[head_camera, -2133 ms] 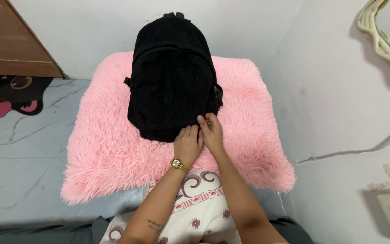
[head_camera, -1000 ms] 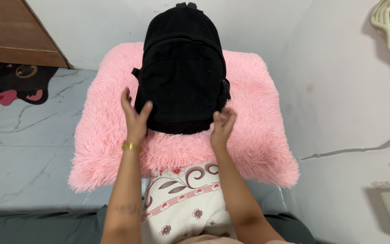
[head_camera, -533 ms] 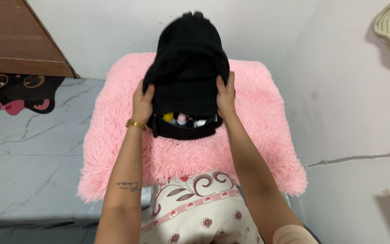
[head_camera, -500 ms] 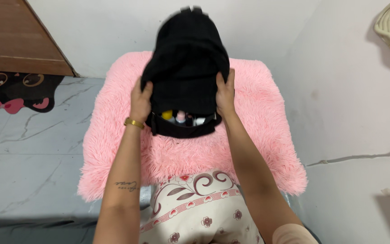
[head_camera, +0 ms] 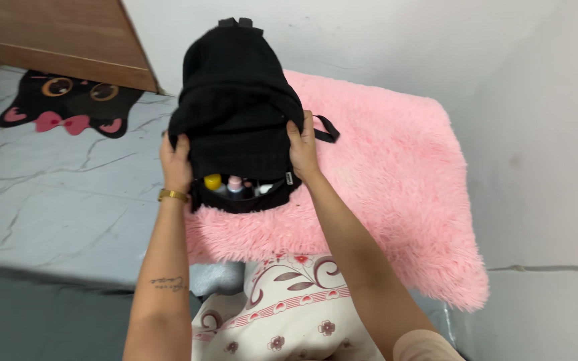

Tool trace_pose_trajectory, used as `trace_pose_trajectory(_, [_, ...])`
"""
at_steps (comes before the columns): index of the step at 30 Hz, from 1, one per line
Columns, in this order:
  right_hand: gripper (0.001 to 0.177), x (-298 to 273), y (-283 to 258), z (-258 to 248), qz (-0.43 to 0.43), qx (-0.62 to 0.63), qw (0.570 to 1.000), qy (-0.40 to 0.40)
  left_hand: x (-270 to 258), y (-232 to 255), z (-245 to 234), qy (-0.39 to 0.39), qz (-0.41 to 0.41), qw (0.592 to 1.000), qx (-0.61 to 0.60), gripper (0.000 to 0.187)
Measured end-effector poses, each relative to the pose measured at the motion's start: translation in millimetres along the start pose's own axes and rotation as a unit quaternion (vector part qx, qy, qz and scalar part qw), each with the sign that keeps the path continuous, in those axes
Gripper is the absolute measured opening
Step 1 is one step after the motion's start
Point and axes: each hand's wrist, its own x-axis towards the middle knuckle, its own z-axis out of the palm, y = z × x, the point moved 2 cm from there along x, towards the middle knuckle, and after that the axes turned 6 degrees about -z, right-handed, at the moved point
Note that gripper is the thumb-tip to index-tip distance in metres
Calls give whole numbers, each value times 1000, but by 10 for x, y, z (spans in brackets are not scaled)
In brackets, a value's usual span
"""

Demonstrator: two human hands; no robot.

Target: The person sits at a pink mat on a bed and packs a black backpack, placing cosmetics, bottles, a wallet, a phone, a pouch and wipes into its compartments, then takes out small bottles and tubes and sets them back on the mat.

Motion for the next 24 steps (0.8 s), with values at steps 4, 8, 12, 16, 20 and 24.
trace_pose_trajectory(4, [29, -77, -63, 2, 22, -18, 1000, -9, -70, -79, -83, -16, -52, 998, -25, 39])
trace_pose_trajectory(8, [59, -199, -497, -121, -102, -161, 982, -8, -201, 201, -159, 44, 49, 995, 70, 42])
trace_pose_trajectory(12, [30, -729, -786, -55, -156, -68, 985, -37, -849, 523, -195, 126, 139, 974, 125, 30])
trace_pose_trajectory(16, [9, -1103, -922, 219, -176, -244, 913, -276, -1165, 702, -18, 75, 168, 908, 376, 10])
trace_pose_trajectory(20, [22, -1145, -990, 496, -195, -438, 845, -238, -1189, 780, 81, 98, 173, 867, 458, 18])
trace_pose_trajectory(24, [43, -1096, -1049, 607, -137, -459, 854, -203, -1169, 797, 152, 113, 178, 846, 489, 31])
